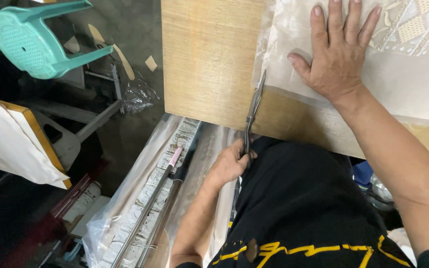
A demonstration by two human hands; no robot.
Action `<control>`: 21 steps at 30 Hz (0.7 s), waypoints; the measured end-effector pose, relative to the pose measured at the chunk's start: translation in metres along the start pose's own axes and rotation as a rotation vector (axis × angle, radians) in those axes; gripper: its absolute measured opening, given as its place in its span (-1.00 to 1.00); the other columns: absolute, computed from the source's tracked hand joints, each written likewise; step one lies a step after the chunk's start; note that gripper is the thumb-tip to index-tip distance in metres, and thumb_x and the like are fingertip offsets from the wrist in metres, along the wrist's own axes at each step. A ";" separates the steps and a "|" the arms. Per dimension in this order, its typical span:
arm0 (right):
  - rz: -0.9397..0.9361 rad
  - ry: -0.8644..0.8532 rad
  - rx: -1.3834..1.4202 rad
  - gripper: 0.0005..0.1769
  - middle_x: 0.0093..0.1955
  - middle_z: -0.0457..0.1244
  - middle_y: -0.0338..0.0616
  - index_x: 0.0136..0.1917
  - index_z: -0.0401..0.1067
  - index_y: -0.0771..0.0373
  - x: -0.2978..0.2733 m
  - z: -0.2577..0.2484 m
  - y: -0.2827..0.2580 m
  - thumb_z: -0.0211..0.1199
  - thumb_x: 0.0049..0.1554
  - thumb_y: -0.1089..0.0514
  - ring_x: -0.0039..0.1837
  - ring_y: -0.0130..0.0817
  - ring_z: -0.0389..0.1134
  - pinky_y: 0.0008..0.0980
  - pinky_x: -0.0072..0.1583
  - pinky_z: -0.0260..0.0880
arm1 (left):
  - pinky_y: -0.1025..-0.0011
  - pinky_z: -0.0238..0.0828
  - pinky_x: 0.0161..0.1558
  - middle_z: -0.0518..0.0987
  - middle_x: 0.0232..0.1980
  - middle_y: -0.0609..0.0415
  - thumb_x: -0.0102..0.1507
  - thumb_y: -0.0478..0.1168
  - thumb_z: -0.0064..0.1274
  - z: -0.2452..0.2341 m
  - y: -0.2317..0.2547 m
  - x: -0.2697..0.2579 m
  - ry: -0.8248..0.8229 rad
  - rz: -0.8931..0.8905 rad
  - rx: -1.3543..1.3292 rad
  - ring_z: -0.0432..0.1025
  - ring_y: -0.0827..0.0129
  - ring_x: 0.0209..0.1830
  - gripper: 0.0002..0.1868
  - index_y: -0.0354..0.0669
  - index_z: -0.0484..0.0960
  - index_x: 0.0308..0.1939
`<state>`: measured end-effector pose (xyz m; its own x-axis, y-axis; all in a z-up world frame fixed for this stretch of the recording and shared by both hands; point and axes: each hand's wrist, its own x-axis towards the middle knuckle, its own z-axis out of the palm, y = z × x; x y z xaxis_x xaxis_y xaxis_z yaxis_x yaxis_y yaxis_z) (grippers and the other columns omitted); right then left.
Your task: The person uses shears to cut a piece of white fabric with an embroidered pattern on a wooden table. They follow the edge of a cardboard template to shape the fabric, cutting along the curved neckline and side seams.
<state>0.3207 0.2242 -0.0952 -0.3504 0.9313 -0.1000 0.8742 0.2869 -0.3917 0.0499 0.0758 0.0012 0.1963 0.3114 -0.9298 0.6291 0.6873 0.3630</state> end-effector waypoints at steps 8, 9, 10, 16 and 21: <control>0.006 -0.016 -0.048 -0.07 0.68 -0.24 0.33 0.71 -0.04 0.35 0.000 0.002 0.001 -0.14 0.51 -0.47 0.62 0.48 -0.33 0.76 0.43 -0.34 | 0.48 0.50 0.08 0.75 -0.05 0.28 0.17 -0.27 -0.22 0.002 -0.009 0.003 -0.043 0.018 -0.077 0.61 0.46 -0.01 -0.50 -0.05 0.48 0.20; 0.005 -0.015 -0.049 -0.07 0.68 -0.24 0.33 0.71 -0.04 0.35 0.000 0.003 0.001 -0.14 0.51 -0.47 0.62 0.48 -0.33 0.76 0.43 -0.34 | 0.48 0.50 0.08 0.75 -0.05 0.28 0.17 -0.27 -0.22 0.001 -0.007 0.002 -0.043 0.019 -0.078 0.61 0.46 -0.01 -0.50 -0.05 0.48 0.20; 0.008 -0.012 -0.057 -0.08 0.68 -0.24 0.32 0.72 -0.07 0.31 -0.001 0.004 0.002 -0.15 0.51 -0.49 0.63 0.49 -0.32 0.75 0.44 -0.35 | 0.48 0.49 0.13 0.75 -0.02 0.28 0.17 -0.27 -0.22 0.001 -0.006 0.002 -0.047 0.002 -0.078 0.60 0.46 0.04 -0.51 -0.05 0.49 0.19; 0.013 -0.025 -0.045 -0.08 0.68 -0.24 0.35 0.72 -0.08 0.32 0.000 0.000 0.000 -0.14 0.51 -0.47 0.63 0.51 -0.32 0.76 0.44 -0.36 | 0.49 0.52 -0.03 0.75 -0.07 0.30 0.25 -0.22 -0.15 0.000 -0.003 0.003 -0.076 -0.062 -0.102 0.61 0.49 -0.16 -0.56 0.00 0.48 0.23; 0.145 -0.298 -0.275 0.05 0.77 -0.44 0.05 0.75 -0.38 0.06 -0.013 0.027 0.007 -0.55 0.35 -0.71 0.76 0.21 -0.46 0.55 0.59 -0.57 | 0.53 0.53 -0.09 0.74 -0.13 0.31 0.24 -0.28 -0.23 0.001 0.000 0.001 -0.084 -0.084 -0.149 0.61 0.51 -0.31 -0.54 -0.05 0.48 0.22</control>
<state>0.3223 0.2084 -0.1217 -0.2640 0.8723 -0.4117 0.9644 0.2446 -0.1001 0.0509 0.0755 0.0004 0.2138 0.1968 -0.9569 0.5291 0.8001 0.2827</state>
